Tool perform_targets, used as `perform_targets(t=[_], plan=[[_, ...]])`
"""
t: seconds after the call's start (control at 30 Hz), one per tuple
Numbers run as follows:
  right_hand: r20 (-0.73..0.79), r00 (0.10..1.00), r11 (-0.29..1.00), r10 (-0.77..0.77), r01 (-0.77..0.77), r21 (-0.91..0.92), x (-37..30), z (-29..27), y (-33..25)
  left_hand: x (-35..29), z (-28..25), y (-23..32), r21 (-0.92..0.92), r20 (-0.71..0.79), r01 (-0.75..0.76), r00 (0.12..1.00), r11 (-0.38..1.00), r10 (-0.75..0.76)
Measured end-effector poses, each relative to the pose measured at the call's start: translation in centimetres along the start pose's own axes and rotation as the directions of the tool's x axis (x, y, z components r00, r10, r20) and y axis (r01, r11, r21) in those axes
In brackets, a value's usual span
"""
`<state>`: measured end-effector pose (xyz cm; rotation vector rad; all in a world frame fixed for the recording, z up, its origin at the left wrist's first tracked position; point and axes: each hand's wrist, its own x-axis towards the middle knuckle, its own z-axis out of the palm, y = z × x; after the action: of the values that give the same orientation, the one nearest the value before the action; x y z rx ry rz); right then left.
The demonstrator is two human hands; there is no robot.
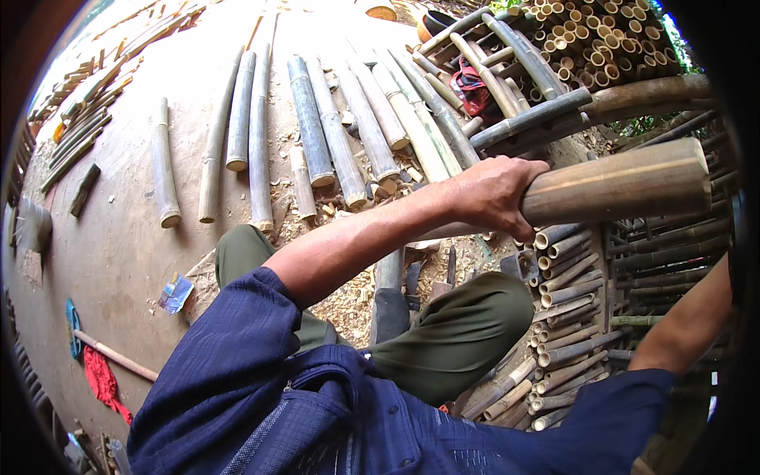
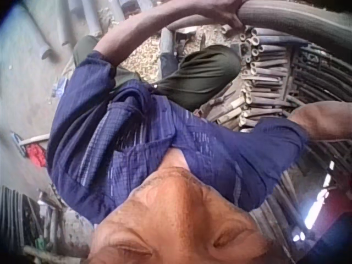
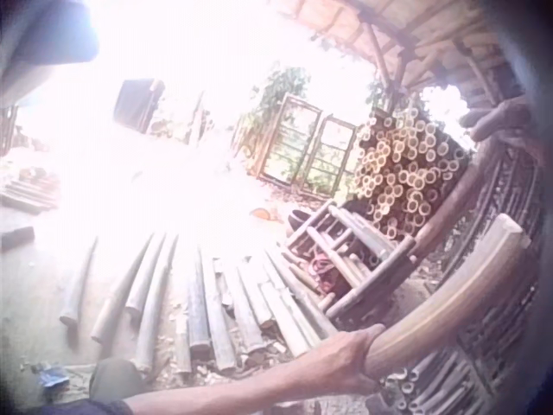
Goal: The person sits on the ground and uses a knife and mallet to split and hollow bamboo poles. They repeatedly strike the knife into the bamboo, rotate the pole, and remove inner material, then place finished pieces aside.
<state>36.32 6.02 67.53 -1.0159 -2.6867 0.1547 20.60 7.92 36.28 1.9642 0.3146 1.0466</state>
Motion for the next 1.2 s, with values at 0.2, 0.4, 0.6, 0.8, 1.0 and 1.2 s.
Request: perform_targets(t=[0.2, 0.4, 0.6, 0.8, 1.0, 1.2], plan=[[0.291, 0.947, 0.990, 0.135, -0.143, 0.007, -1.4, 2.3, -0.9, -0.3, -0.6, -0.9, 0.040, 0.062, 0.055, 0.996, 0.998, -0.057], [0.056, 0.989, 0.940, 0.134, -0.145, 0.309, -4.1, 3.2, 0.8, -0.2, 0.2, -1.0, -0.017, 0.082, 0.116, 0.990, 0.993, -0.114], [-0.232, 0.937, 0.679, 0.263, -0.008, 0.734, -2.5, 4.2, 0.7, -1.4, -0.1, -0.7, -0.240, 0.034, 0.211, 0.977, 0.948, -0.209], [-0.554, 0.690, 0.639, 0.466, 0.171, 0.750, -7.1, 13.9, 6.1, -4.7, -1.4, 1.4, -0.168, -0.208, 0.250, 0.937, 0.954, -0.282], [0.159, 0.948, 0.117, 0.274, -0.197, 0.974, -16.2, 31.9, 6.0, -7.8, -2.5, 2.5, -0.077, -0.337, 0.365, 0.866, 0.928, -0.369], [0.257, 0.890, -0.397, 0.377, -0.096, 0.913, -26.5, 49.0, 0.4, -8.2, 0.2, -0.5, -0.009, -0.508, 0.186, 0.845, 0.983, -0.164]])
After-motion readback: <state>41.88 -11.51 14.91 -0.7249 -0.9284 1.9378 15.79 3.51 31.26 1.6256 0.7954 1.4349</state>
